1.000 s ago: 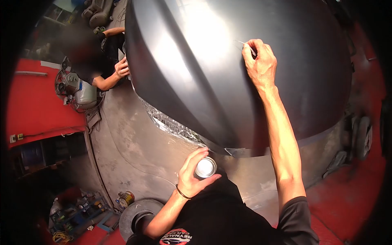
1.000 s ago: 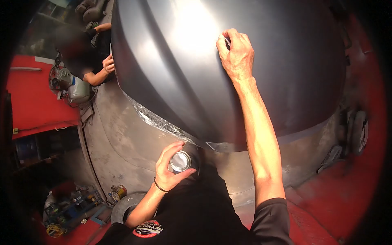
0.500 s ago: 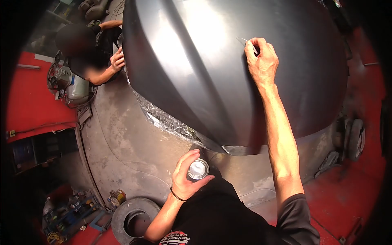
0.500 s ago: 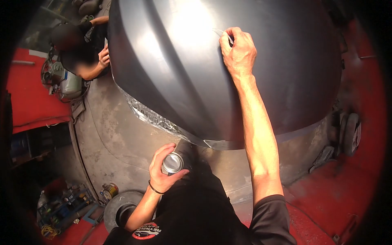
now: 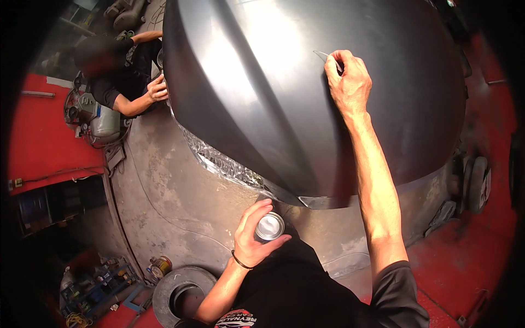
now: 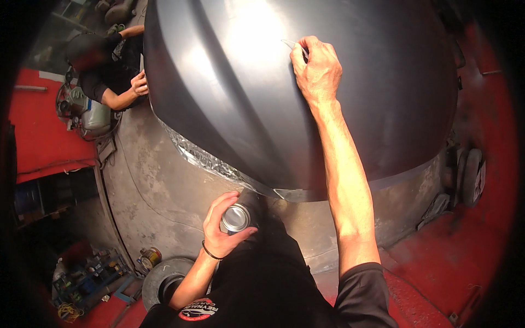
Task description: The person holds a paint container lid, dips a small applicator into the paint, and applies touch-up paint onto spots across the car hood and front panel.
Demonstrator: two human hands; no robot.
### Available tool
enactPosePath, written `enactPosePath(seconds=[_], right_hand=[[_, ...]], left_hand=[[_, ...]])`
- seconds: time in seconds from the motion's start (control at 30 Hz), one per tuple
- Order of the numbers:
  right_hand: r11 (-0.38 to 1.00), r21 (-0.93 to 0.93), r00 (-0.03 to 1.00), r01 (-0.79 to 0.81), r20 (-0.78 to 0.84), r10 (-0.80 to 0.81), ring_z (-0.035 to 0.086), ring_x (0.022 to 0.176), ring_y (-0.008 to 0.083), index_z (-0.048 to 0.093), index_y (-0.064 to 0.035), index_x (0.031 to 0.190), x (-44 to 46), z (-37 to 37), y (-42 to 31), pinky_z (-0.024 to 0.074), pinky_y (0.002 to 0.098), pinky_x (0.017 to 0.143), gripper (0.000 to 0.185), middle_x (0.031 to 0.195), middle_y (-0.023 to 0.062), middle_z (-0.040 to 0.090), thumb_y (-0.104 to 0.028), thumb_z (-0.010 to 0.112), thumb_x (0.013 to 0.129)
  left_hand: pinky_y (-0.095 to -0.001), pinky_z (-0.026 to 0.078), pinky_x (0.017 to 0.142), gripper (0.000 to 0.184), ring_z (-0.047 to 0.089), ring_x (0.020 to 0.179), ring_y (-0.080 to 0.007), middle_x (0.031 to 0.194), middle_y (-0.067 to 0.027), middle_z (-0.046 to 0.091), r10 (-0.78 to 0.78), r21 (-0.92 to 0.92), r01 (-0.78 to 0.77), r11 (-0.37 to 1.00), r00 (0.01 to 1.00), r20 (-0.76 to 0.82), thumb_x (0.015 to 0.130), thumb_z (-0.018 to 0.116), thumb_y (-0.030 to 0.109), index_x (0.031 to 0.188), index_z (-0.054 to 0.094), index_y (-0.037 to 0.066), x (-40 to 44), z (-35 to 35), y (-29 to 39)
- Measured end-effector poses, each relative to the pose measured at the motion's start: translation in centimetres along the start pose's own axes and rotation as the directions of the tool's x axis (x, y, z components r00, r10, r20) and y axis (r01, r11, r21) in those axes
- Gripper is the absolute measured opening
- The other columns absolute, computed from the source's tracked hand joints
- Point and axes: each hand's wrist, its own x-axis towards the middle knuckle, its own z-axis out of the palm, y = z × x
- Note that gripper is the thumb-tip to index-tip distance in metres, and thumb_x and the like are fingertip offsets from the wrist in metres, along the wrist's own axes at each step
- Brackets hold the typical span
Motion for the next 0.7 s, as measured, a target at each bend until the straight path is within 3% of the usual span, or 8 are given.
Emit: enactPosePath(seconds=[0.7], right_hand=[[1.000, -0.008, 1.000, -0.009, -0.003, 0.009, 0.071, 0.093, 0.0241, 0.070, -0.0112, 0.100, 0.3, -0.5, -0.5, 0.0582, 0.0415, 0.079, 0.014, 0.091, 0.0025, 0.074, -0.024, 0.075, 0.100]], left_hand=[[-0.0466, 0.057, 0.111, 0.087, 0.068, 0.133, -0.0384, 0.145, -0.0235, 0.066, -0.006, -0.034, 0.007, 0.999, 1.000, 0.025, 0.068, 0.105, 0.014, 0.143, 0.062, 0.002, 1.1, 0.2, 0.5]])
